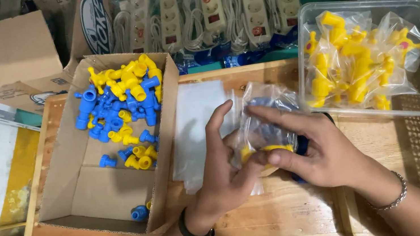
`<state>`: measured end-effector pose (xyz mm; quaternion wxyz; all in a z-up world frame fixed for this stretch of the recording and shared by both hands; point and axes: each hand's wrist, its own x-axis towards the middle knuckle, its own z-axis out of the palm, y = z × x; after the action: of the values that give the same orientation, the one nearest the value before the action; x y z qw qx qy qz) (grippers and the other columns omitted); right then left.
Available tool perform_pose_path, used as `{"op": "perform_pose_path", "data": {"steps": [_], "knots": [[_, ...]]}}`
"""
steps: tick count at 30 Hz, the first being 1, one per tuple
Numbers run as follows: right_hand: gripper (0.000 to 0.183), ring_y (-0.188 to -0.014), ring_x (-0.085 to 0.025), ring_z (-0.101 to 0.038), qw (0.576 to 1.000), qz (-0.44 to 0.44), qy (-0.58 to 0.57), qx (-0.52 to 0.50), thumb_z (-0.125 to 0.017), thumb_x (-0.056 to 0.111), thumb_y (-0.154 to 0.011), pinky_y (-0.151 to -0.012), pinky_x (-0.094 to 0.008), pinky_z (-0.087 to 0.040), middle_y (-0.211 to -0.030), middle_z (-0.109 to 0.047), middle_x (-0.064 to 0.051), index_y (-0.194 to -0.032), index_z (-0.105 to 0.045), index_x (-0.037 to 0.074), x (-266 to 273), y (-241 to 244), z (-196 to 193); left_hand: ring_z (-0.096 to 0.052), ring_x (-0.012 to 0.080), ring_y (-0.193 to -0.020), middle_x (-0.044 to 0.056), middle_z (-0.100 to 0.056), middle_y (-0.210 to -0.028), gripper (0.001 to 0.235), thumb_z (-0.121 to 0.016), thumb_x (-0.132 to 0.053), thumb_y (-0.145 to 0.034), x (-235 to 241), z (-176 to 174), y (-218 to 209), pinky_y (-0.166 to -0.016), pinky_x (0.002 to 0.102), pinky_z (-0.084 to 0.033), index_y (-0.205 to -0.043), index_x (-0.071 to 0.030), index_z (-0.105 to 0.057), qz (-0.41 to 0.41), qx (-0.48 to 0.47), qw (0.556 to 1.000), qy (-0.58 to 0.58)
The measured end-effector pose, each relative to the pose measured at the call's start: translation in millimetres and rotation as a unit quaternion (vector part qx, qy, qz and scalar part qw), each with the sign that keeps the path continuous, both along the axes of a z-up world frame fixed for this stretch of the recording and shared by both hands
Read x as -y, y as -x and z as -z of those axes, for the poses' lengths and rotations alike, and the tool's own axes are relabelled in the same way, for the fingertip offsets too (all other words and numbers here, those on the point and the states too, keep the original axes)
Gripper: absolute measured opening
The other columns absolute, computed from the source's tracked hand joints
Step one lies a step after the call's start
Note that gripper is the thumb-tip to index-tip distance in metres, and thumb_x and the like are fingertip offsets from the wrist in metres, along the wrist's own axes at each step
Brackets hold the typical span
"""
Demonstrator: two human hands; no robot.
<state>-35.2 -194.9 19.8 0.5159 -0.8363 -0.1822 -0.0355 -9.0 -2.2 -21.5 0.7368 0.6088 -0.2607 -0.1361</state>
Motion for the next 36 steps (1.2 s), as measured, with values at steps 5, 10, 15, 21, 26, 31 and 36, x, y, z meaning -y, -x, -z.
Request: {"op": "perform_pose_path", "data": {"steps": [5,10,15,21,26,31,36], "knots": [[0.072,-0.128,-0.027,-0.067,0.998,-0.047,-0.041,-0.018,-0.042,0.059,-0.099,-0.103,-0.037,-0.053,-0.143,-0.066,-0.014,-0.144,-0.055,0.004,8.7,-0.3,9.6,-0.069,0.0238,-0.113,0.016,-0.066,-0.128,0.070,-0.070,-0.030,-0.099,-7.4,20.9,-0.8,-0.096,0.034,-0.057,-0.153,-0.008,-0.032,-0.009,0.091,0.996,0.001],[0.078,-0.132,-0.030,-0.066,0.986,-0.105,-0.107,-0.072,-0.035,0.067,-0.101,-0.109,-0.041,-0.053,-0.141,-0.068,-0.016,-0.147,-0.051,0.005,4.2,-2.9,4.0,-0.059,0.0076,-0.071,0.006,-0.072,-0.104,0.042,-0.070,-0.035,-0.100,-4.2,20.7,0.3,-0.063,0.023,-0.050,-0.129,-0.005,-0.065,-0.059,0.108,0.992,0.014],[0.064,-0.134,-0.028,-0.057,0.999,-0.034,-0.025,0.024,-0.072,0.043,-0.086,-0.114,-0.043,-0.043,-0.138,-0.064,-0.012,-0.137,-0.061,0.007,-4.5,-6.1,4.1,-0.069,0.0128,-0.092,0.006,-0.074,-0.109,0.042,-0.075,-0.035,-0.091,-3.0,4.9,-3.3,-0.072,0.023,-0.057,-0.121,-0.006,-0.068,-0.182,0.067,0.981,-0.002],[0.031,-0.153,-0.036,-0.039,0.995,0.014,-0.052,0.079,-0.066,0.029,-0.094,-0.125,-0.054,-0.035,-0.160,-0.040,-0.019,-0.116,-0.074,0.008,-3.1,-5.8,7.3,-0.070,0.0180,-0.105,0.010,-0.072,-0.116,0.046,-0.076,-0.033,-0.090,-0.5,0.3,-4.0,-0.086,0.027,-0.058,-0.124,-0.003,-0.065,-0.175,0.070,0.982,-0.006],[0.038,-0.122,-0.031,-0.068,0.988,0.027,-0.149,0.029,-0.077,0.013,-0.084,-0.107,-0.049,-0.053,-0.120,-0.074,-0.017,-0.119,-0.071,0.001,-5.6,-7.1,36.3,-0.061,0.0169,-0.109,0.010,-0.062,-0.117,0.044,-0.084,-0.022,-0.087,7.7,12.3,-8.6,-0.092,0.032,-0.055,-0.122,-0.002,-0.065,-0.206,0.093,0.973,0.048],[0.052,-0.089,-0.023,-0.075,0.966,0.088,-0.243,-0.015,-0.087,-0.003,-0.072,-0.084,-0.045,-0.063,-0.095,-0.079,-0.017,-0.121,-0.071,-0.003,-17.8,-4.7,47.5,-0.057,0.0178,-0.102,0.011,-0.054,-0.114,0.059,-0.089,-0.015,-0.079,8.6,23.2,-14.7,-0.063,0.035,-0.067,-0.126,0.001,-0.057,-0.251,0.065,0.963,0.075],[0.044,-0.067,-0.014,-0.067,0.943,0.219,-0.249,-0.041,-0.086,0.001,-0.077,-0.059,-0.033,-0.063,-0.075,-0.071,-0.012,-0.118,-0.072,0.000,-20.6,-0.7,51.3,-0.052,0.0396,-0.131,0.030,-0.053,-0.135,0.082,-0.086,-0.033,-0.081,14.1,-2.7,-13.0,-0.100,0.053,-0.050,-0.143,0.007,-0.048,-0.151,0.036,0.988,0.027]]}}
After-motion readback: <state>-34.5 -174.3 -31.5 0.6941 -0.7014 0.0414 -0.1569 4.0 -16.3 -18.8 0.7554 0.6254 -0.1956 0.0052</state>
